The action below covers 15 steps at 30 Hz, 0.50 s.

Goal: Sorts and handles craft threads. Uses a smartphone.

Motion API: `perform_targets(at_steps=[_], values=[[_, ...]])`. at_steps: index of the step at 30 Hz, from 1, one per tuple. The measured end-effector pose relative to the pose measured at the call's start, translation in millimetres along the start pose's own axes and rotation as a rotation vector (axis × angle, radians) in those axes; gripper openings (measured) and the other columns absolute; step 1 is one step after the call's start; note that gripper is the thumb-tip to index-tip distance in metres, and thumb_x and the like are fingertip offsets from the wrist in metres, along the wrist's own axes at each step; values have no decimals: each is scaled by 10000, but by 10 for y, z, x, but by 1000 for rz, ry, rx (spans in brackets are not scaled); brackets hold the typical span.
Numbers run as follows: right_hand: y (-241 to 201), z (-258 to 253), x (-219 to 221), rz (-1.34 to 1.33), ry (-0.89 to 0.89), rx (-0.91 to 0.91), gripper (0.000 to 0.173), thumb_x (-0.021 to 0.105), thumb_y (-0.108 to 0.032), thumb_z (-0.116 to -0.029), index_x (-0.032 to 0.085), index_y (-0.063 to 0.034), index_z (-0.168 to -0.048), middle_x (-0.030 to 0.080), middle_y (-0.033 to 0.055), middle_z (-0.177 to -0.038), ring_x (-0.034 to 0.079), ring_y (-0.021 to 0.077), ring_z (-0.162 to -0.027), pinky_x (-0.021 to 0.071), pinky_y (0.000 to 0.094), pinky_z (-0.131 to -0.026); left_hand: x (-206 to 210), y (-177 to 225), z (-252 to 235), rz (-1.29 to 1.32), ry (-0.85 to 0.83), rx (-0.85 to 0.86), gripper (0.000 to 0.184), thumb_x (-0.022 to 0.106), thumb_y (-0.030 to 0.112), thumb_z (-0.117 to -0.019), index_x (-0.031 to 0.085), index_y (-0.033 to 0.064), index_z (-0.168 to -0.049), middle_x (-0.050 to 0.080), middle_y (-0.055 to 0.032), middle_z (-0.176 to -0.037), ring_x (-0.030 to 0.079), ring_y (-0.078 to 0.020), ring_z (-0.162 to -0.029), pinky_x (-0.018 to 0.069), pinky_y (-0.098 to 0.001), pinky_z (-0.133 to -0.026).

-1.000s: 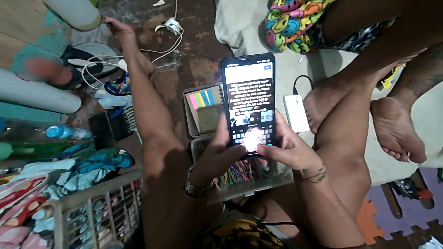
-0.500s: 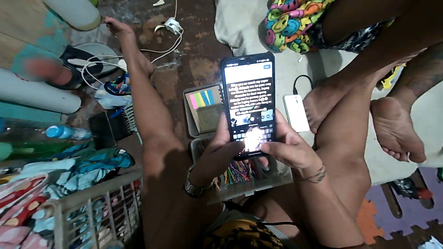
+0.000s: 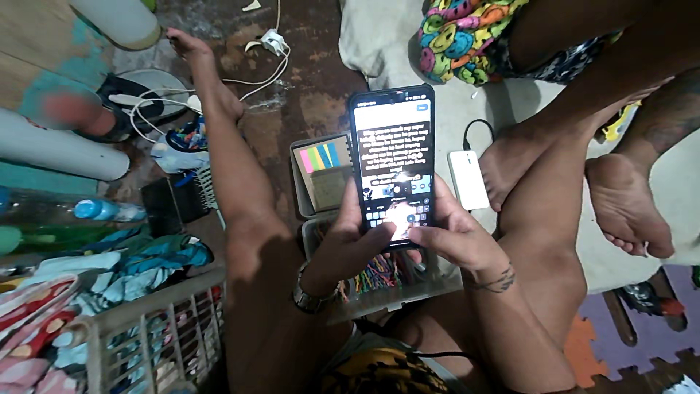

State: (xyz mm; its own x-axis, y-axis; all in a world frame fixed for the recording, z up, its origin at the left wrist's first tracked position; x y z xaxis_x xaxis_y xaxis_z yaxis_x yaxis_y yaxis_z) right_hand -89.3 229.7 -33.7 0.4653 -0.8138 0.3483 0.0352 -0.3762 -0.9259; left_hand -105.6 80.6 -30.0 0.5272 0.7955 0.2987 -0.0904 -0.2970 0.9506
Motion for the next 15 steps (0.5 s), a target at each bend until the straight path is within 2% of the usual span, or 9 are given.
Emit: perform_targets(at_steps=[3,5,7,8,10,13,15], values=[[3,2,-1,-7,-15,-9,572,597,-111,-951,335,-253,-1440,685,-68,-1112,663,13,-762,564,162,-617,-36,-87,-4,0,-6,0,592,530,67,-970,274,212,-1483,674,65,-1140,699,-36,-890,603,-200,-722],[7,6,-11,-28,-10,-2,565,606,-129,-954,351,-259,-1441,694,-57,-1098,669,27,-752,571,174,-611,-114,-239,-23,76,-37,-20,518,517,99,-972,334,166,-1452,667,-10,-1127,702,-94,-891,607,-254,-723],[12,10,-14,-50,-13,3,564,613,-142,-959,345,-268,-1439,693,-59,-1097,671,30,-752,575,177,-616,-108,-201,-13,93,-30,-41,471,500,81,-960,378,165,-1407,676,17,-1085,696,-69,-864,600,-239,-720],[13,9,-15,-63,-15,1,564,617,-142,-955,346,-269,-1433,696,-64,-1101,673,26,-753,574,173,-616,-74,-113,1,58,-9,-51,503,514,62,-922,376,182,-1390,682,70,-1060,691,-26,-838,597,-204,-702],[15,7,-16,-87,-25,-10,552,624,-140,-951,361,-267,-1419,698,-62,-1097,673,23,-755,572,168,-619,-34,-6,30,-44,-24,-29,702,598,80,-878,250,179,-1479,651,123,-1131,673,22,-896,589,-176,-749],[7,9,-12,-84,-37,-19,556,627,-145,-948,358,-270,-1419,694,-65,-1103,671,21,-765,570,166,-616,-14,29,41,-106,-51,26,846,653,62,-876,141,129,-1546,634,106,-1214,663,22,-999,582,-187,-843],[-2,8,-6,-70,-42,-24,575,632,-160,-950,343,-276,-1433,689,-74,-1121,673,17,-775,572,164,-619,-5,38,31,-114,-46,35,821,645,31,-881,152,121,-1532,648,102,-1167,673,24,-936,592,-179,-791]])
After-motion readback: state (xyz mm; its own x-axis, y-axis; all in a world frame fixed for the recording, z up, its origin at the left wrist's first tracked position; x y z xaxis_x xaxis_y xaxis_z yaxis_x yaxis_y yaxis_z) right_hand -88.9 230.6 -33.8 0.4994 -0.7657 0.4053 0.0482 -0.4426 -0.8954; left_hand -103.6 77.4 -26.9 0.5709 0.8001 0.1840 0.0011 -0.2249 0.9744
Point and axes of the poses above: each hand's wrist, its own z-axis away from the middle knuckle, its own x-axis out of the palm, y = z × x, the point moved 5 cm from there along -z, towards the middle knuckle
